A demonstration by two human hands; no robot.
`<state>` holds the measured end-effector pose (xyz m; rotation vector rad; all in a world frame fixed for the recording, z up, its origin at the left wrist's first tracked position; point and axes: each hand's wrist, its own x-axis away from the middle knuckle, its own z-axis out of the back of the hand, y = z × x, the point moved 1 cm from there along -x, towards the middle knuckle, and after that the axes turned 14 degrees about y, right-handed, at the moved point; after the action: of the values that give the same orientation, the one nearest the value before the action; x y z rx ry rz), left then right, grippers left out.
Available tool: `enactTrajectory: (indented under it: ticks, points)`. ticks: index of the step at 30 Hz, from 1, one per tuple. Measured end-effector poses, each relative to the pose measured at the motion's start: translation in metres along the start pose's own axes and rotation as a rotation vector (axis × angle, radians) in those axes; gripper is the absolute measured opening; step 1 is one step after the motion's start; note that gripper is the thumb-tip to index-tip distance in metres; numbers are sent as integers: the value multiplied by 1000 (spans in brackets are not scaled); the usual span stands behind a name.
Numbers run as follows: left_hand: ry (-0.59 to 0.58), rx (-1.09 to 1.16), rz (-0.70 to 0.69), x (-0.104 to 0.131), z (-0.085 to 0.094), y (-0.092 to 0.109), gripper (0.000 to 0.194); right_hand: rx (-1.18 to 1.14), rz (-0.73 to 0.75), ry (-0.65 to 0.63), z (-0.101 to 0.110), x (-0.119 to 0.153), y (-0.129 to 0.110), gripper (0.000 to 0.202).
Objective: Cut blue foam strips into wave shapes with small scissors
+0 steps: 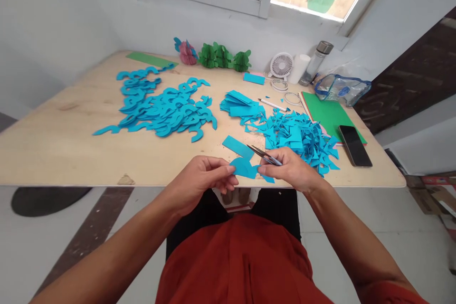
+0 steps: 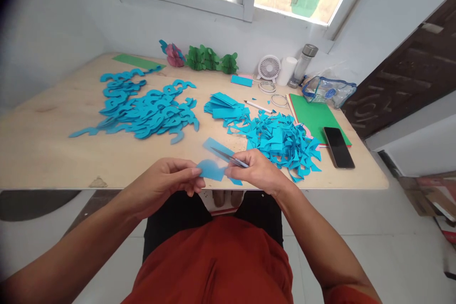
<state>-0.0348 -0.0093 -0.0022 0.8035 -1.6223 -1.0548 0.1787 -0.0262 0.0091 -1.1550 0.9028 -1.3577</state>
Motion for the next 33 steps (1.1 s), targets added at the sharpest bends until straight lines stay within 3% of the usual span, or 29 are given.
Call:
enactTrajectory:
  ticks: [3, 5, 11, 13, 17, 21, 26, 33]
  points:
    - [51, 37, -2, -2, -2, -4, 23, -44, -6, 30, 0, -5, 3, 21]
    - [105, 74, 7, -3, -2, -7, 23, -106, -28, 116, 0, -8, 8, 21]
    - [283, 228, 5, -10, -2, -14, 23, -547, -82, 678, -17, -4, 36, 33]
    - [333, 291, 3, -13, -4, -15, 21, -602, -74, 779, -32, 4, 45, 33]
    - [404, 405, 5, -18, -11, -20, 17, -392, -29, 800, -60, 11, 52, 27]
    - [415, 431, -18, -17, -21, -22, 15, -221, 4, 778, -71, 1, 42, 22]
    - [411, 392, -36, -10, -28, -22, 16, -309, 16, 791, -74, -10, 39, 28]
    - [343, 383, -5, 3, -22, -23, 18, -514, -57, 733, -75, -4, 39, 34]
